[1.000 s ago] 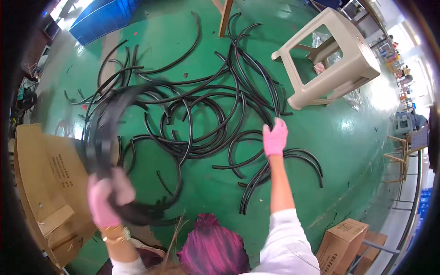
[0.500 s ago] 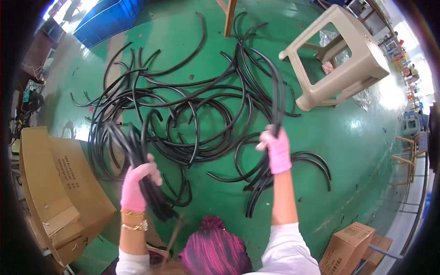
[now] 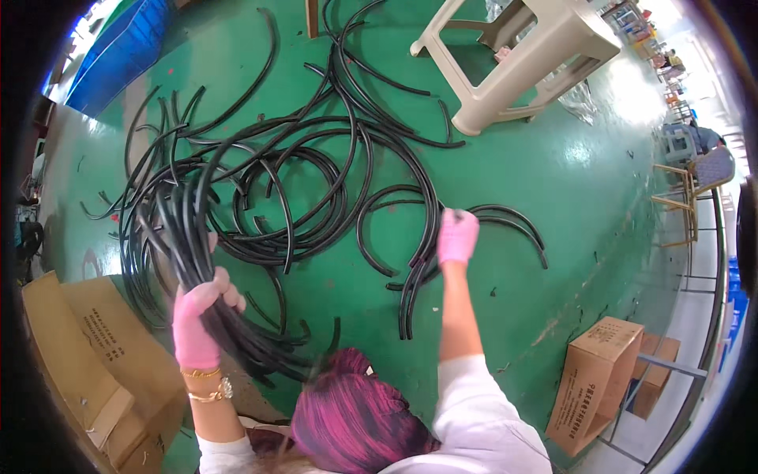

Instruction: Picking up black cables from the floor and coiling them into a cardboard box.

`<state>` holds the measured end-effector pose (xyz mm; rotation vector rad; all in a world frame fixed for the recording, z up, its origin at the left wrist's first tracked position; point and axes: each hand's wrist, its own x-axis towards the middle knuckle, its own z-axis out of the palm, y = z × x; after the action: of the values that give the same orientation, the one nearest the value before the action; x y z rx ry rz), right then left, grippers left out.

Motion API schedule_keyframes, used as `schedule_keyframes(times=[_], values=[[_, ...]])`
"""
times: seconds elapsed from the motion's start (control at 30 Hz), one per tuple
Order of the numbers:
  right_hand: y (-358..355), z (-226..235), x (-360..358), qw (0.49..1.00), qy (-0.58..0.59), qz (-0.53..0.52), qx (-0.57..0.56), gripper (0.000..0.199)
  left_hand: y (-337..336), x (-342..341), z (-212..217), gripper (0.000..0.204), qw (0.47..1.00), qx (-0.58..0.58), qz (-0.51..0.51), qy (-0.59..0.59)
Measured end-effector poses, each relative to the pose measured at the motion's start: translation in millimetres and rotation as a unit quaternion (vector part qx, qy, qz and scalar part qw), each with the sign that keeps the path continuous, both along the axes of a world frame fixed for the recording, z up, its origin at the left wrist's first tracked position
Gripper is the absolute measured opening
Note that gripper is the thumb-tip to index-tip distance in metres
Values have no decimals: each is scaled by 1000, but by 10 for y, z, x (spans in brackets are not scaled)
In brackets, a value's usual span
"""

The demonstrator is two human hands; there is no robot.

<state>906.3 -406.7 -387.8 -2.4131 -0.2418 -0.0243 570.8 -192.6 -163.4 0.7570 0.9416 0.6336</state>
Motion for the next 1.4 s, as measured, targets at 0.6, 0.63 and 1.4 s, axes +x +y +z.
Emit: schedule_keyframes(times=[0.6,0.63,1.4], values=[[1098,1690,-1949,808,295,338,382,51,9,203,-341,64,993,46,-104,-22],[1129,1620,-2033,873,49,438,207,61,-20,258,-431,62,990,62,-115,-55],[1390,1328,-73,830,378,276,304,12,24,-483,165,99,999,13,13,-47]])
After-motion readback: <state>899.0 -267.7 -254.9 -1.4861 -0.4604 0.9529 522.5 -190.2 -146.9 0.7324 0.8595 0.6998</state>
